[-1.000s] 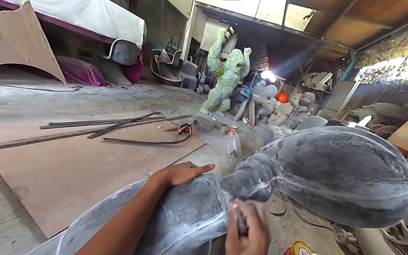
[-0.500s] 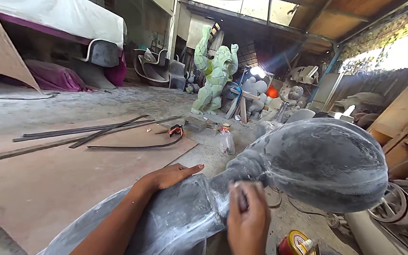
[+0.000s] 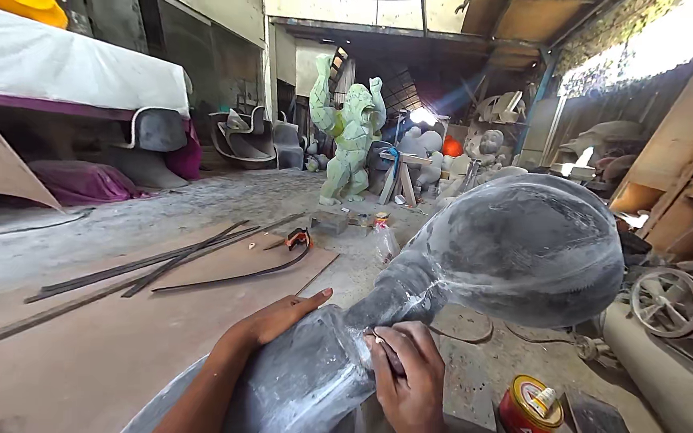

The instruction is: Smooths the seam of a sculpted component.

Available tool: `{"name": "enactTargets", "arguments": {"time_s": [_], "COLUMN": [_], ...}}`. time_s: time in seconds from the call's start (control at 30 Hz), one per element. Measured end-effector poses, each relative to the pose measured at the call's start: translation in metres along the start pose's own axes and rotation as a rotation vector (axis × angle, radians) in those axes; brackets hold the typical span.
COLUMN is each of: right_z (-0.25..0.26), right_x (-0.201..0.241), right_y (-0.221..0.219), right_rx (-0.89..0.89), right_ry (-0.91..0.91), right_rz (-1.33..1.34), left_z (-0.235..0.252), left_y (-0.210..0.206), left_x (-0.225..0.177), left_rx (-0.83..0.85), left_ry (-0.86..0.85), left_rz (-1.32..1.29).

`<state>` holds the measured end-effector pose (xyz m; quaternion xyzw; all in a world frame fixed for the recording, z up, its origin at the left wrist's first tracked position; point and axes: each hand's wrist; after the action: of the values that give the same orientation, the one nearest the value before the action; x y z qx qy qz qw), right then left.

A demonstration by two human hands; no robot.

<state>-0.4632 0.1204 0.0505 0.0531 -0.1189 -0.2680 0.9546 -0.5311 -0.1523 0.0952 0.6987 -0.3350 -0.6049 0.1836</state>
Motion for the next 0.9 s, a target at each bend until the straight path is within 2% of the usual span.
{"name": "enactTargets", "arguments": {"time_s": [0.13,0.23,0.3,0.43,0.6,0.73,0.9], "right_z": [-0.028,0.003,0.018,-0.017,0.014,-0.027,-0.008], "right_x": [-0.018,-0.009,0.005,-0.014,0.004,-0.015,-0.001], "right_y": [0.0,-0.01,-0.011,0.011,-0.004,0.01,-0.004], "right_rx": [-0.024,0.007,0.087,0.093,0.135,0.066,0.047], "right_ry": [0.097,0.183,0.134,0.091,0.047,0.05,0.049], "right_rz": [0.123,0.09,0.034,0.165,0.134,0.193,0.171], "left_z": [0.009,0.005,0.002,0.006,0.004,0.006,0.006], "left_y": [0.004,0.001,-0.002,0.001,-0.001,0.002,-0.002], "left_x": [0.008,-0.001,-0.001,-0.002,-0.004,-0.002,0.003], "left_rx": [-0.005,0.005,0.015,0.015,0.002,-0.006,-0.022], "left_ry": [0.044,0.034,0.015,0.02,0.018,0.02,-0.012], "left_rz": [0.007,0.003,-0.002,-0.015,0.001,-0.027,-0.004]}}
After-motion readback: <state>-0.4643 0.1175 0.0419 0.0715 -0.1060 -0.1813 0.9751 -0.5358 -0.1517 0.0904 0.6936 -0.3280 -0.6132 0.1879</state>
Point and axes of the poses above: each hand's wrist, its own z-axis towards the middle knuckle, its own y-axis out of the back of the hand, x = y × z, and after that the axes turned 6 degrees about y, right-handed
